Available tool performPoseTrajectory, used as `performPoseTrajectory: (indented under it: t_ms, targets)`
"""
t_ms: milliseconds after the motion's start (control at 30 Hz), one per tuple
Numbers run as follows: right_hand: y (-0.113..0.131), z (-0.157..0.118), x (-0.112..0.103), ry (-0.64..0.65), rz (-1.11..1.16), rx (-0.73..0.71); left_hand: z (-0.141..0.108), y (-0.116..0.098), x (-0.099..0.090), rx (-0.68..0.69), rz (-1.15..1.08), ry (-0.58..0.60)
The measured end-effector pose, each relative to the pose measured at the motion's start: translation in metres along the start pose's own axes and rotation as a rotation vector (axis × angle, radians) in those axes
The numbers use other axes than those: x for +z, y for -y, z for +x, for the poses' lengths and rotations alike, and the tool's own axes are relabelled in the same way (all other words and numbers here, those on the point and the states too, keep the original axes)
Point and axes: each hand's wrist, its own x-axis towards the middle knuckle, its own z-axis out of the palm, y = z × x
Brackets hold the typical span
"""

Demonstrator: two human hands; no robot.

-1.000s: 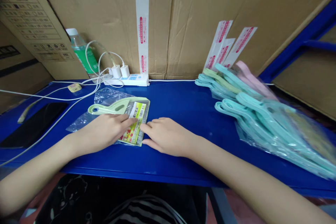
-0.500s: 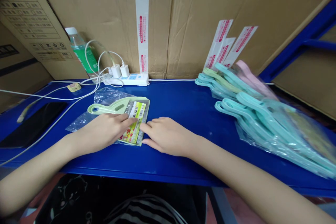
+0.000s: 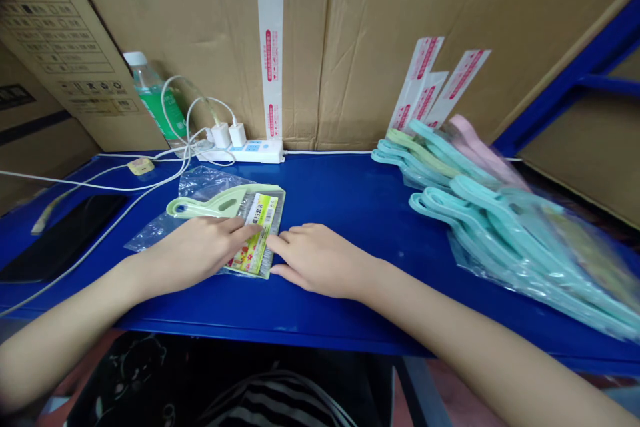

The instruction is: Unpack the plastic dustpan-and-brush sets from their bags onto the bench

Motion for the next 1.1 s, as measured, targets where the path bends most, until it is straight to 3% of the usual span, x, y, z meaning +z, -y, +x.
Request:
performPoseTrajectory:
  t_ms: [1100]
  targets:
    - [-0.0007, -0.0014, 0.002, -0.02, -0.002, -0.002, -0.0014, -0.004, -0.0049, -0.028, 0.049, 0.066]
